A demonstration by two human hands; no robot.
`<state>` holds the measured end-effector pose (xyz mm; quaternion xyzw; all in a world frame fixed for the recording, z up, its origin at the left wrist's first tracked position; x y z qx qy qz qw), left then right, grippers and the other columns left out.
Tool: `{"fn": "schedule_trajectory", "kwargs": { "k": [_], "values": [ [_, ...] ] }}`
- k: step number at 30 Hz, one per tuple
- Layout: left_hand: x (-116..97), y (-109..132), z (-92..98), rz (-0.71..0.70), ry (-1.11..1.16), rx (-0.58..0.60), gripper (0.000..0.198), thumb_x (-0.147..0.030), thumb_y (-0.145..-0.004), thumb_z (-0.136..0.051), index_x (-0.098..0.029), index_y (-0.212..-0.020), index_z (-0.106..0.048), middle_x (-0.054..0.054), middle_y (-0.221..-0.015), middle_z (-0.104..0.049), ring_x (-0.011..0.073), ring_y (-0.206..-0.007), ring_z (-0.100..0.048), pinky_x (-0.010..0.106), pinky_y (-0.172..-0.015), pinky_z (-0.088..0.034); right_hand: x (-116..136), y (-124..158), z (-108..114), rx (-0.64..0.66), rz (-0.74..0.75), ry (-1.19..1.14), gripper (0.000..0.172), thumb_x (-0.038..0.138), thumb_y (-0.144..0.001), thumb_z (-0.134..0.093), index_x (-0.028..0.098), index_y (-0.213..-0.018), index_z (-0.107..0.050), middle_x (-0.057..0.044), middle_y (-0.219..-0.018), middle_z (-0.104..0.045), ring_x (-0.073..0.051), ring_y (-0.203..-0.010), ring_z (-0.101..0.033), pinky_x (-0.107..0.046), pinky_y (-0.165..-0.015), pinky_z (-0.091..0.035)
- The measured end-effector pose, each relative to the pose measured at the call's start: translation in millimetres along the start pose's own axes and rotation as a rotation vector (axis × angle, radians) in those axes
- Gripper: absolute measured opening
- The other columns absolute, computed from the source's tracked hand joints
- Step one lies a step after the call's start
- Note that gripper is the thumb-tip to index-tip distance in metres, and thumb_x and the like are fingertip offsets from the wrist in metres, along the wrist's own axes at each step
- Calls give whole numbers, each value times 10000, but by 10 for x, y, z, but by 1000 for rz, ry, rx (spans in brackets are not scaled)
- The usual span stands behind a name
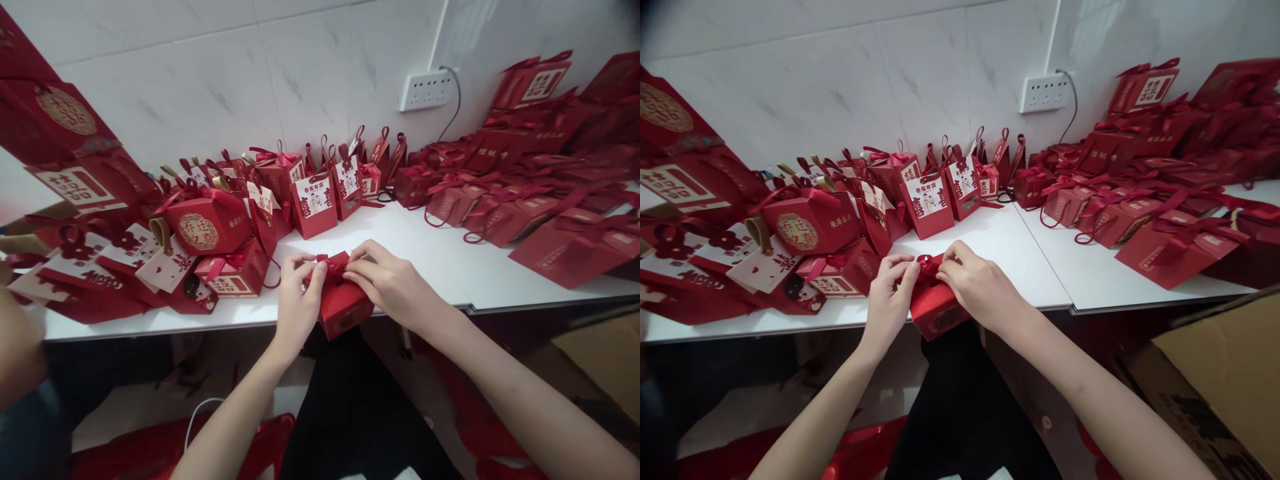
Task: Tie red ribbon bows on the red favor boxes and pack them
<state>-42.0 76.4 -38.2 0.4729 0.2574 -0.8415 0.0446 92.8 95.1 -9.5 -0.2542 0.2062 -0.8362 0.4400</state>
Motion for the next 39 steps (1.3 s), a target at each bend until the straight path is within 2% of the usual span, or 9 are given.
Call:
{"fn": "schedule_trajectory", "kwargs": {
  "k": [6,12,16,19,26,28,30,35,39],
  "values": [
    [88,-222,-116,-33,67,15,231,-314,-871,-517,-188,-722,-642,45,-938,-571,167,-940,-563,288,-903,-431,-146,10,-12,-106,-56,-41,200,173,-917,-469,173,-854,-659,-76,-883,-610,-178,-765,-639,-329,-733,-565],
    [65,-121,-49,-21,0,13,179,-306,-858,-530,-196,-771,-641,53,-994,-547,174,-991,-553,286,-900,-436,-187,-35,98,-102,41,-56,182,153,-897,-514,167,-814,-675,-68,-837,-614,-177,-780,-636,-316,-734,-557],
    [111,-75,-28,70,102,17,183,-304,-842,-535,-204,-702,-598,37,-940,-560,168,-953,-559,264,-839,-460,-172,-58,143,-36,69,-125,151,150,-879,-549,173,-819,-686,-57,-850,-622,-157,-751,-629,-300,-739,-545],
    [157,-44,-4,126,179,8,205,-293,-825,-542,-200,-642,-543,38,-955,-557,174,-994,-548,264,-867,-453,-109,-24,120,38,73,-183,116,131,-861,-572,151,-826,-681,-64,-856,-631,-160,-760,-630,-288,-734,-534],
    [139,144,47,155,244,-11,204,-293,-813,-547,-198,-632,-548,42,-1008,-560,178,-1045,-544,270,-920,-433,-3,153,129,1,-89,-256,103,132,-882,-529,180,-868,-619,-49,-862,-627,-165,-776,-627,-294,-724,-525],
    [109,198,53,165,254,-27,220,-297,-814,-545,-194,-620,-538,39,-1032,-563,176,-1068,-539,270,-938,-419,17,208,135,-25,-156,-270,50,178,-876,-556,175,-907,-595,-55,-879,-619,-169,-782,-625,-289,-690,-533],
    [67,248,55,173,261,-44,221,-296,-816,-542,-194,-620,-537,39,-1048,-561,172,-1087,-534,260,-934,-418,41,261,137,-56,-209,-268,102,241,-849,-611,166,-912,-582,-64,-887,-608,-181,-794,-620,-291,-667,-540],
    [-45,363,68,150,178,-86,202,-280,-835,-520,-198,-653,-556,44,-1058,-545,157,-1067,-545,233,-872,-446,166,349,132,-104,-226,-179,56,202,-837,-619,147,-842,-622,-91,-931,-598,-202,-857,-628,-329,-743,-549],
    [-77,421,80,109,103,-120,187,-257,-853,-512,-198,-680,-556,38,-1059,-544,142,-1056,-548,217,-851,-449,219,368,122,-65,-273,-98,98,211,-834,-617,130,-881,-647,-122,-1022,-588,-243,-934,-623,-385,-783,-549]
  ]
}}
Point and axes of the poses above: each hand's wrist, its own y-axis away from the middle knuckle, its own z-axis out of the back of the hand, x = y × z, the point moved 8 cm from there along -y, towards the middle knuckle
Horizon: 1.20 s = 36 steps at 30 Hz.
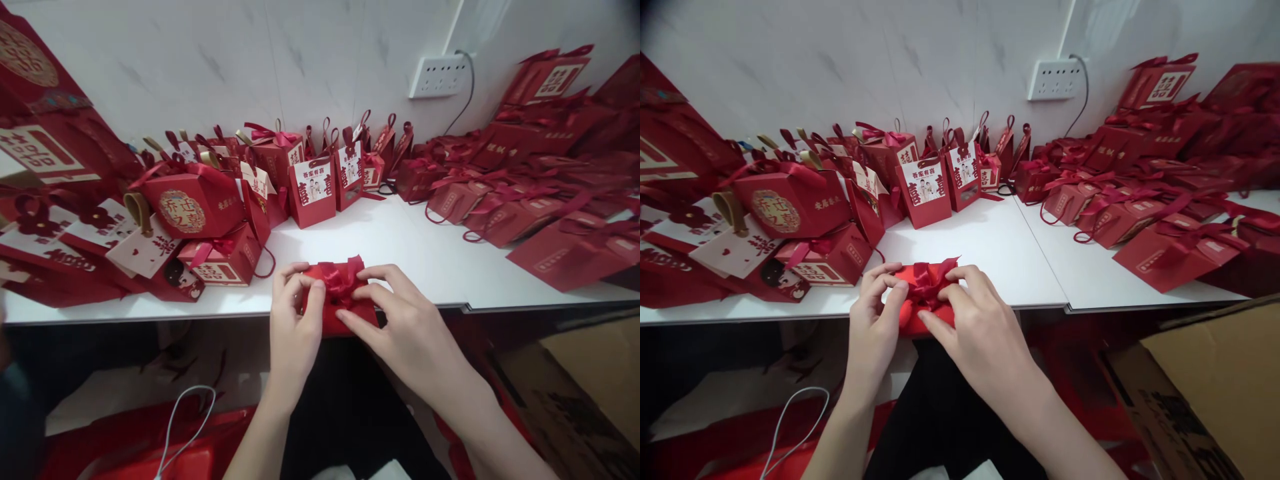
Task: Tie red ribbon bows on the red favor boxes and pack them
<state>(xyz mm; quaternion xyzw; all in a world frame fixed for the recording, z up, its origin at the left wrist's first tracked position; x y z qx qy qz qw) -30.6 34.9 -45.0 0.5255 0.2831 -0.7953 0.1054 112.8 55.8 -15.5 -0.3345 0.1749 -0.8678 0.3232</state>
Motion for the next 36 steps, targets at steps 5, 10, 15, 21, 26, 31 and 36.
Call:
{"fn": "schedule_trajectory", "kwargs": {
  "k": [5,10,15,21,26,31,36],
  "values": [
    [-23,22,20,-54,-54,-22,157,-218,-858,-519,-201,-709,-567,24,-1046,-558,127,-1044,-552,201,-842,-444,-15,-36,23,55,3,-29,81,139,-851,-560,137,-825,-637,-98,-1007,-585,-194,-881,-638,-324,-761,-564],
    [-8,30,60,-34,-67,-43,172,-205,-866,-506,-203,-700,-554,13,-1048,-568,122,-1046,-551,190,-800,-445,-145,-91,25,143,-43,-126,73,138,-830,-574,179,-797,-624,-68,-1088,-555,-139,-800,-649,-277,-742,-582],
    [0,46,96,8,-74,-67,200,-197,-880,-476,-202,-684,-515,7,-1046,-576,115,-1075,-539,188,-833,-432,-302,-107,-3,223,-114,-236,84,149,-805,-588,205,-744,-606,-56,-1183,-515,-142,-865,-650,-266,-781,-591],
    [-22,53,74,4,-131,17,153,-186,-872,-484,-212,-727,-521,0,-1113,-558,127,-1132,-507,200,-851,-437,-440,5,-47,214,-245,-319,159,354,-776,-670,226,-852,-615,-73,-1173,-530,-214,-991,-622,-307,-759,-606],
    [-60,45,69,-55,-186,130,67,-174,-839,-531,-218,-789,-531,16,-1149,-513,154,-1157,-477,260,-951,-421,-443,114,-84,179,-351,-265,130,340,-776,-660,220,-762,-615,-69,-1171,-545,-224,-987,-620,-306,-729,-590],
    [-44,33,99,-55,-220,210,108,-147,-809,-562,-213,-736,-516,19,-1156,-503,183,-1167,-477,282,-907,-452,-540,103,-160,184,-475,-481,162,343,-784,-662,215,-710,-598,-50,-1134,-575,-208,-1011,-621,-264,-760,-571],
    [-33,46,101,-59,-228,245,95,-151,-798,-556,-224,-744,-527,30,-1166,-500,226,-1198,-455,326,-898,-453,-568,69,-167,131,-472,-609,86,286,-790,-659,236,-749,-602,-46,-1103,-592,-199,-970,-641,-272,-760,-573]
  ]
}}
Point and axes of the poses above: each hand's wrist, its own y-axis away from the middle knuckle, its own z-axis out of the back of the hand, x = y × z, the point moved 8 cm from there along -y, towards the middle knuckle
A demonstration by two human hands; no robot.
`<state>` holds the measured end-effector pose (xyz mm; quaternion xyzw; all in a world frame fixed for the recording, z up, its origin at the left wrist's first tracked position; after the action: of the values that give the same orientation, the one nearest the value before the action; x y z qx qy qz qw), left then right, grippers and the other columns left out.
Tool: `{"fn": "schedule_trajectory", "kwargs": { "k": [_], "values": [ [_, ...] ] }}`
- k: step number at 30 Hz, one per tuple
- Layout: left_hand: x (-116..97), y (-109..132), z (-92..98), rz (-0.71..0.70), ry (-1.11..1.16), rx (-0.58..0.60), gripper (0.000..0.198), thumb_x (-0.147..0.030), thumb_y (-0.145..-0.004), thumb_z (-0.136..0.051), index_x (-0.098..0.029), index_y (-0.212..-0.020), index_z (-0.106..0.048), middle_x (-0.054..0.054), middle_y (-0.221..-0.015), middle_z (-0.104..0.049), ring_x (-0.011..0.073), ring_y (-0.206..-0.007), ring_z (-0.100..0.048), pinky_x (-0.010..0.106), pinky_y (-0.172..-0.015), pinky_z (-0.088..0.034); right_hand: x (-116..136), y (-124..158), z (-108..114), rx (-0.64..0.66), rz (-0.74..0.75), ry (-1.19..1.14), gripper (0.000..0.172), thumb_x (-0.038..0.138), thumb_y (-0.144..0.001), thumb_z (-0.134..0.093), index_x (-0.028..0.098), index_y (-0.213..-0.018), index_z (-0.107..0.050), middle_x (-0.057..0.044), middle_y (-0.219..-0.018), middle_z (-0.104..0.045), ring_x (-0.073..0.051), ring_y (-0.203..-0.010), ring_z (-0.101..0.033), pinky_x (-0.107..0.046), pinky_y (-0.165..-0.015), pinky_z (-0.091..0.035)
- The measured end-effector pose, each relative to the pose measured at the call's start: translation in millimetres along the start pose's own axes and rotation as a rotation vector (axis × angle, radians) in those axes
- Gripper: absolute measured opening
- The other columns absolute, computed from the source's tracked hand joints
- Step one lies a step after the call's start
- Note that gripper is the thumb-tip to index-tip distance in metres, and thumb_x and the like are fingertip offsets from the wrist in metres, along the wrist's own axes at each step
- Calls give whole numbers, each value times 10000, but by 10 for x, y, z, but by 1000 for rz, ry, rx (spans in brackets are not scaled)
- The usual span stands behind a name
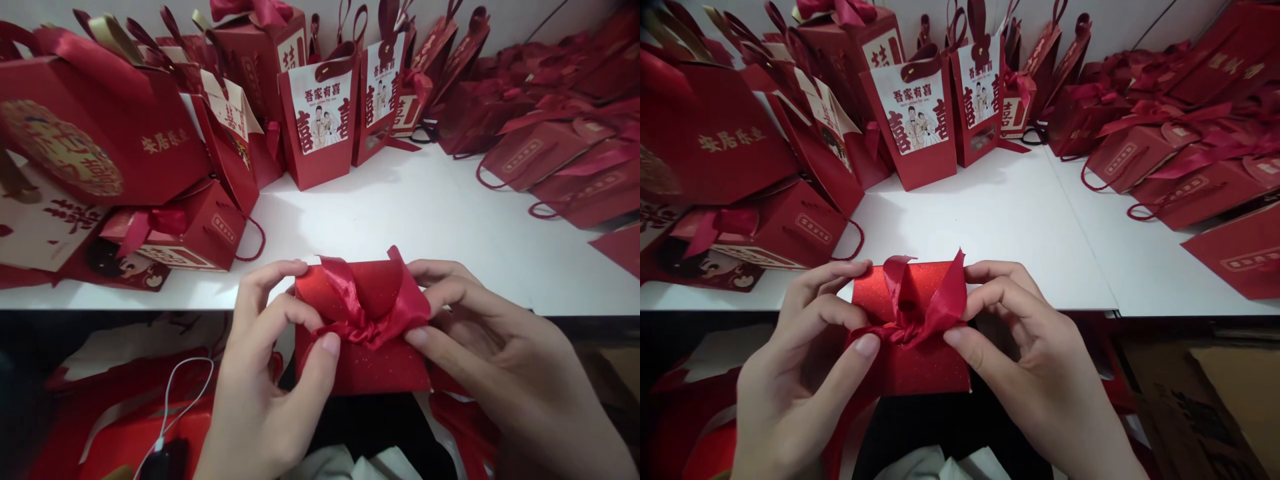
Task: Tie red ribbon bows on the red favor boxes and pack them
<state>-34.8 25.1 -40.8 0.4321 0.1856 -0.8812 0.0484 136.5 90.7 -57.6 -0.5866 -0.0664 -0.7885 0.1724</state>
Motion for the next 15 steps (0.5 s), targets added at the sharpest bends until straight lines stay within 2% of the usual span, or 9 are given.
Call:
{"fn": "schedule_trajectory", "kwargs": {
  "k": [7,15],
  "values": [
    [12,-10,1,-11,22,-43,116,-179,-805,-575,-219,-704,-535,35,-1124,-522,230,-1161,-475,345,-913,-452,78,32,-8,-24,66,54,81,291,-796,-661,244,-741,-624,-67,-1120,-586,-232,-1043,-619,-293,-783,-571],
    [3,-11,19,-13,60,-103,166,-134,-814,-555,-206,-668,-525,27,-1051,-560,209,-1129,-509,328,-901,-460,-46,-3,-39,30,-34,-116,146,277,-794,-659,221,-683,-582,-63,-1200,-568,-230,-1022,-637,-267,-699,-590]
  ]
}}
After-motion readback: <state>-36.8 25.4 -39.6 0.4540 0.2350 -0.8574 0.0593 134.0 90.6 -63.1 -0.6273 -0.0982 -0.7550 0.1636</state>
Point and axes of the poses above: each hand's wrist, its own y-axis away from the middle knuckle, its own z-axis out of the back of the hand, x = y × z, the point moved 8 cm from there along -y, towards the middle knuckle
